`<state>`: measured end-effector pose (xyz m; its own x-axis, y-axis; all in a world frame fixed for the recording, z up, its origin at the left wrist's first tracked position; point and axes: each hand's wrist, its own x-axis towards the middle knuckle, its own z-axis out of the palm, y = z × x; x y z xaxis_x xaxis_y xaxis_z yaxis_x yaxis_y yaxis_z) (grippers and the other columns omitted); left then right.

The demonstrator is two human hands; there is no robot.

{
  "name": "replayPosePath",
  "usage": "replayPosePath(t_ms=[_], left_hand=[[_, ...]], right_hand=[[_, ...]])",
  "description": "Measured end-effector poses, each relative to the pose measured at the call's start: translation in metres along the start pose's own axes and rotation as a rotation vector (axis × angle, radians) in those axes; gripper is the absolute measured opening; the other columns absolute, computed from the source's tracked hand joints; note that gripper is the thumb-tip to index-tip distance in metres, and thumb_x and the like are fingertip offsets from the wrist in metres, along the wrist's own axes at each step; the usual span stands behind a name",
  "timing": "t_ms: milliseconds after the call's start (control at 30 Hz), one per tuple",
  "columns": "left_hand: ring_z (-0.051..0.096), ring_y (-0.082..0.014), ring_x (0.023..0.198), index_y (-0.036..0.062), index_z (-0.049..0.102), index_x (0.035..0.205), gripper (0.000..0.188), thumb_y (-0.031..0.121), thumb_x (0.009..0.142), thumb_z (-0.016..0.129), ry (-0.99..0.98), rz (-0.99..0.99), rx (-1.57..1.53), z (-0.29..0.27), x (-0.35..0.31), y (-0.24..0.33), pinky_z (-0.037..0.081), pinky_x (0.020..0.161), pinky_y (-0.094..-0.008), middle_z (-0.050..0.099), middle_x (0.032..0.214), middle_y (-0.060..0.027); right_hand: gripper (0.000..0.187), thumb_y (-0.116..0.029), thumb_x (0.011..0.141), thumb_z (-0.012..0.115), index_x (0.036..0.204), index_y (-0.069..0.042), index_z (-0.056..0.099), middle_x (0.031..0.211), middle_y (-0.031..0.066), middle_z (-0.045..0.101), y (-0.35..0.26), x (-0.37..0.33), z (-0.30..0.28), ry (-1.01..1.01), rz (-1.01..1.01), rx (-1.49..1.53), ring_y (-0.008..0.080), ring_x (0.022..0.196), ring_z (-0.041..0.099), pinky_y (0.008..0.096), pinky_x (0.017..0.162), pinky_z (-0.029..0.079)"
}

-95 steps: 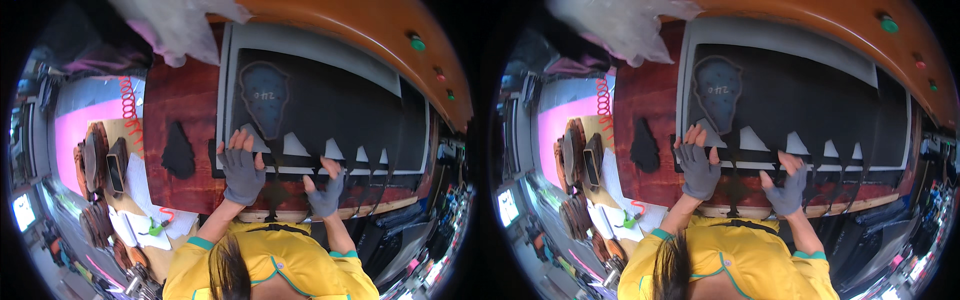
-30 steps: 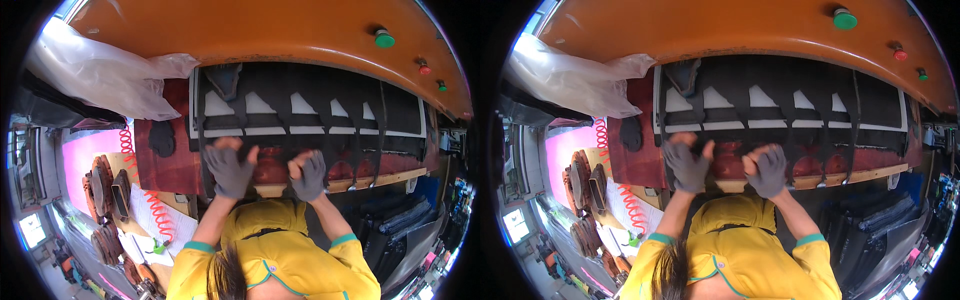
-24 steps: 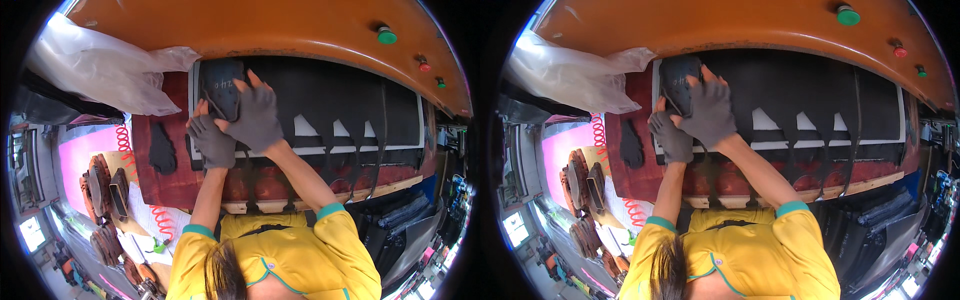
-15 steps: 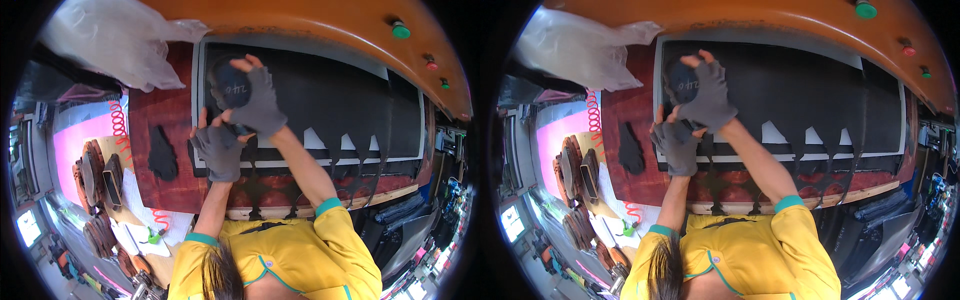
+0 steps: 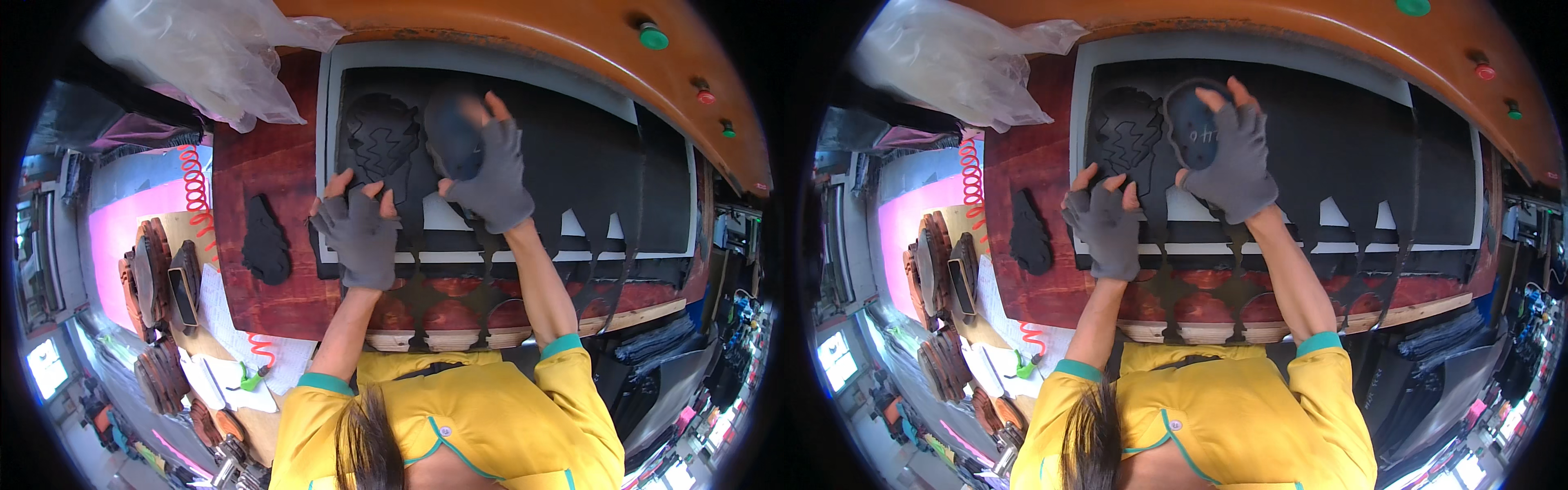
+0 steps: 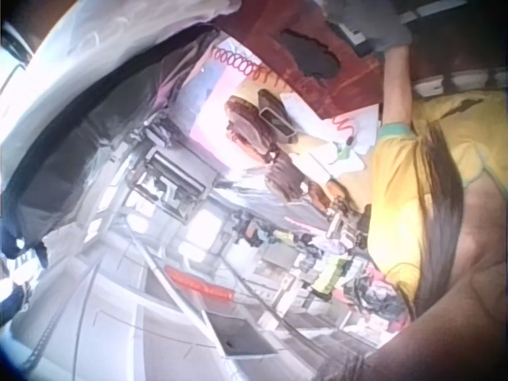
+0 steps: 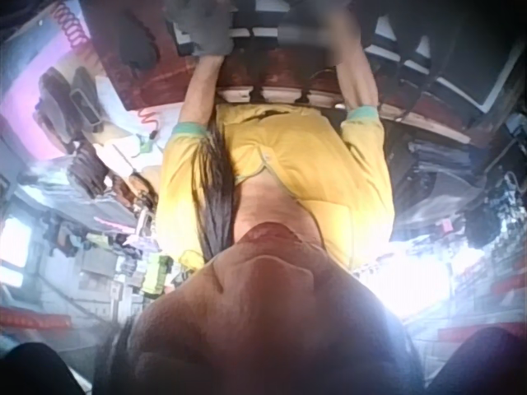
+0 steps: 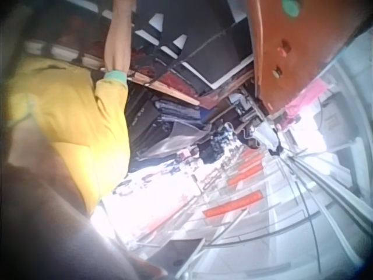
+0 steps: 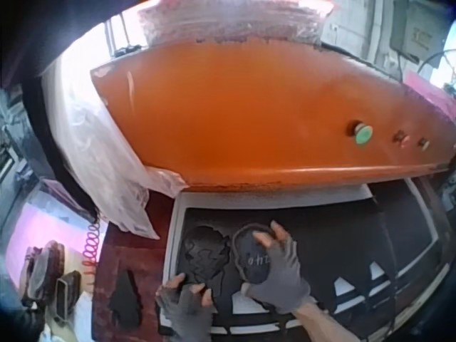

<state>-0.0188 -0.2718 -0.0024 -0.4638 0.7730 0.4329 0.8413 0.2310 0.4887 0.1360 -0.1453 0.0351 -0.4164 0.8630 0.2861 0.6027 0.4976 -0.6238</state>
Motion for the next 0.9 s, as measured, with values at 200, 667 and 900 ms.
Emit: replayPosePath(t_ms=[200,667,900], left_hand=[[0.046,-0.0318,0.131,0.0046,0.056,0.128,0.04,0.015,0.089,0.059,-0.215,0.274,-0.081,0.009,-0.014,0.037,0.022,0.111,-0.0537,0.054,0.137,-0.0094],[0.049,-0.0323,0.127,0.0023,0.055,0.125,0.039,0.011,0.088,0.057,-0.058,0.345,-0.019,0.068,0.064,0.043,0.03,0.108,-0.0497,0.058,0.128,-0.0154],[0.055,-0.0384,0.113,0.002,0.055,0.122,0.038,0.015,0.087,0.064,-0.04,0.396,-0.202,0.035,0.019,0.062,0.04,0.097,-0.0496,0.057,0.124,-0.0181]], right_hand=[[0.083,-0.033,0.072,0.078,0.141,-0.007,0.038,0.146,0.028,0.033,-0.007,-0.062,0.006,0.083,-0.03,-0.274,0.047,0.127,0.041,0.0559,0.109,0.032],[0.081,-0.029,0.081,0.075,0.142,0.004,0.033,0.142,0.028,0.039,0.038,0.008,0.027,0.26,-0.171,-0.233,0.0459,0.129,0.039,0.056,0.11,0.028],[0.11,-0.063,0.083,0.065,0.151,0.007,0.014,0.153,0.0331,0.019,0.072,0.089,-0.084,0.793,-0.251,-0.356,0.0476,0.144,0.017,0.0596,0.115,0.007]])
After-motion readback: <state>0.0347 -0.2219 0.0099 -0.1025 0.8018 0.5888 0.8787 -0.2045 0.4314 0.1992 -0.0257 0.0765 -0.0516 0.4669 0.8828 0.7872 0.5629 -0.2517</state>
